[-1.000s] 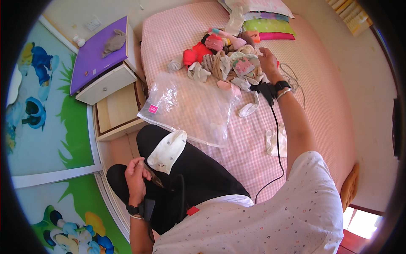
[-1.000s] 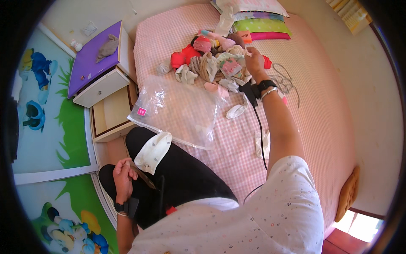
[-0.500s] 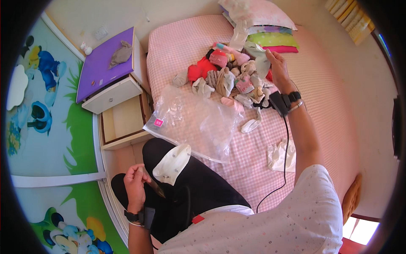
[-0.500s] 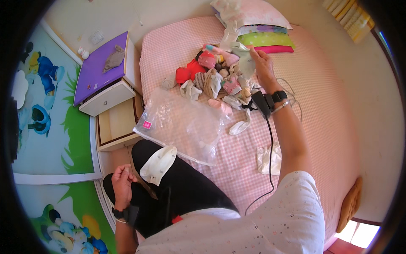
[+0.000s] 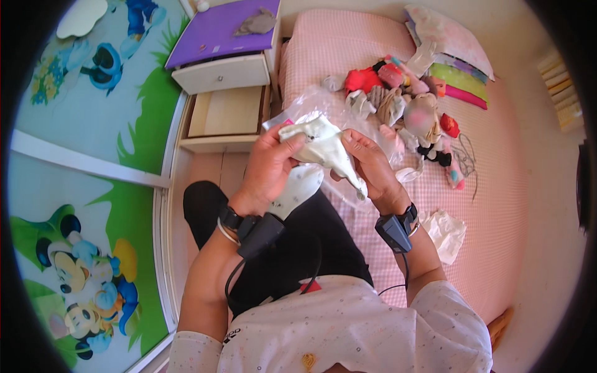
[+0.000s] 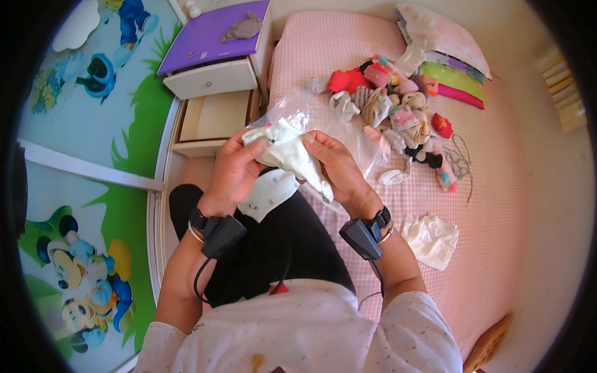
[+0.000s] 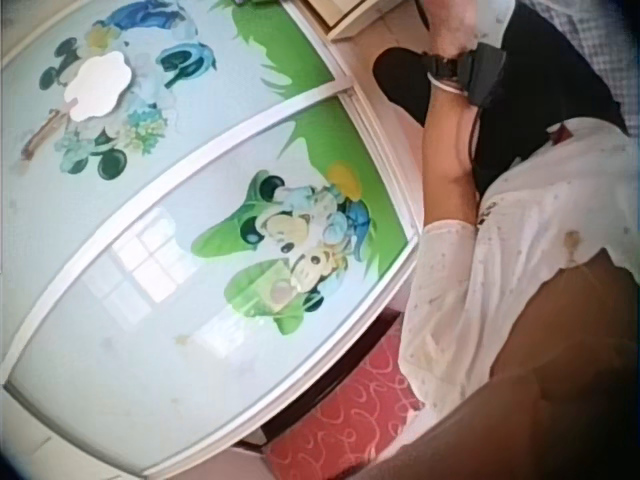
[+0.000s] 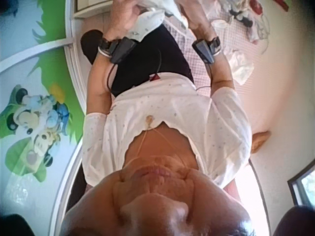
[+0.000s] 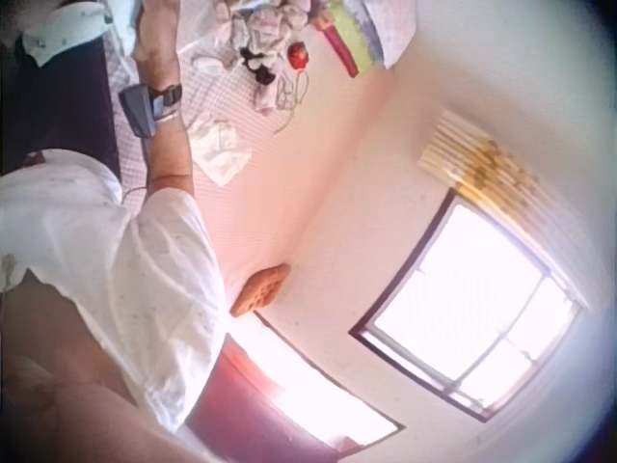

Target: The person wipes the inside of a drawer with a cloth, places a pile of socks on a bed, and begins folding the socks and placing them into a plastic bag one by one.

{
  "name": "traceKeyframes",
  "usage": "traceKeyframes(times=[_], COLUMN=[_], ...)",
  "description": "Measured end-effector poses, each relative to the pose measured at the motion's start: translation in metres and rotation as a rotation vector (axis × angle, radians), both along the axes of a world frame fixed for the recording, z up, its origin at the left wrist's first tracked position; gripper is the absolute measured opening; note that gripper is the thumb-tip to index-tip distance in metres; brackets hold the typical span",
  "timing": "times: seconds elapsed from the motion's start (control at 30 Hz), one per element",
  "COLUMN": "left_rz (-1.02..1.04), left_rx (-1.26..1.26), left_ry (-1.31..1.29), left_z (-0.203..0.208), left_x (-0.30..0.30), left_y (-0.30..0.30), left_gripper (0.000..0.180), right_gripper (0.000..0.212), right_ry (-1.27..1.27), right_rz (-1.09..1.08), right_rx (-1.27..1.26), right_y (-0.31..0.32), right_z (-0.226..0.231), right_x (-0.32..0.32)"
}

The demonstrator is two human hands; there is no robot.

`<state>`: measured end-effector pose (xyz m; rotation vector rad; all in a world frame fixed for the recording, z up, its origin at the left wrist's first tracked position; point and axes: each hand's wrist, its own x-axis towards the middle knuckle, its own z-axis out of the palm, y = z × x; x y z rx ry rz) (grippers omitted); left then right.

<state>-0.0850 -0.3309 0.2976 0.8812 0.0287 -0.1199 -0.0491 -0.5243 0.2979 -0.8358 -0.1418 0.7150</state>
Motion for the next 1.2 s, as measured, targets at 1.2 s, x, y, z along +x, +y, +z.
traceKeyframes(times=[1.2], left_rz=[-0.012], left_rx=[0.083], left_ry=[-0.122], left_z=[-0.009], left_x=[-0.078], left_y=[0.06], left_gripper=[0.038], right_gripper=[0.026], right_ry=[-0.082], right_rz=[0.319], right_rx=[-0.199], right_y=[0.054], right_z=[-0.015], right_x=[-0.059])
